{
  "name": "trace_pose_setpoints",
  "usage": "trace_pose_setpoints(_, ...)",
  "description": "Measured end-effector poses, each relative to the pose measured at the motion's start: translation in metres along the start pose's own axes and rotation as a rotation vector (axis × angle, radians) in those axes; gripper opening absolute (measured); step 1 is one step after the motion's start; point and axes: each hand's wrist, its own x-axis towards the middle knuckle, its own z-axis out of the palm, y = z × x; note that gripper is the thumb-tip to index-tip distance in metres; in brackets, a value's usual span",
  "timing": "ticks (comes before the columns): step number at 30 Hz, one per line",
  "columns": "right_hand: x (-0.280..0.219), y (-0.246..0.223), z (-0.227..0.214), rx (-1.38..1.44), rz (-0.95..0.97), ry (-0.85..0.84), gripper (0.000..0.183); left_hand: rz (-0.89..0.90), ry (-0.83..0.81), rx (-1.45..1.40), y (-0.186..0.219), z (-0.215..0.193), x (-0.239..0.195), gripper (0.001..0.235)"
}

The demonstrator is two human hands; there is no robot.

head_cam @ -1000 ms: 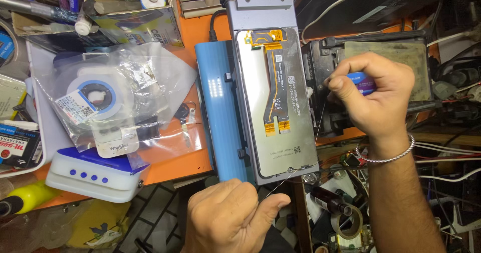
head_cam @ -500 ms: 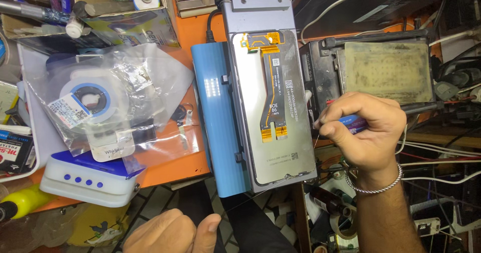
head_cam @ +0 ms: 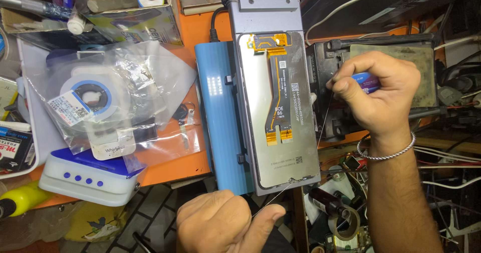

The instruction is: The person uses tweezers to manipulate small components on a disassembled mobile phone chassis. They then move to a blue screen laminating machine, where they apply a strip of adhesive tape to the edge of a smartphone display panel mounted on the device.

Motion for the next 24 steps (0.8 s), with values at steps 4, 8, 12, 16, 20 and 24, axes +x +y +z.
trace_pose_setpoints(4, -0.009, 0.0, 0.004, 0.08, 0.058, 0.06, 0.022, 0.077, 0.014, 0.004, 0.003, 0.001, 0.007, 0.057)
trace_pose_setpoints(8, -0.023, -0.011, -0.002, 0.104, 0.097, 0.09, 0.022, 0.117, 0.003, 0.01, 0.001, -0.008, 0.007, 0.052)
trace_pose_setpoints(12, -0.035, -0.024, -0.007, 0.075, 0.129, 0.123, 0.018, 0.002, 0.019, 0.042, -0.003, -0.019, 0.0, 0.052)
trace_pose_setpoints(16, -0.046, -0.037, -0.003, 0.039, 0.135, 0.095, 0.018, -0.067, 0.101, 0.119, -0.007, -0.031, -0.013, 0.057)
trace_pose_setpoints(20, -0.05, -0.036, 0.004, 0.061, 0.074, 0.028, 0.022, -0.09, 0.133, 0.213, -0.013, -0.041, -0.025, 0.059)
trace_pose_setpoints(24, -0.05, -0.034, 0.009, 0.101, 0.06, 0.009, 0.023, -0.139, 0.013, 0.305, -0.014, -0.046, -0.04, 0.061)
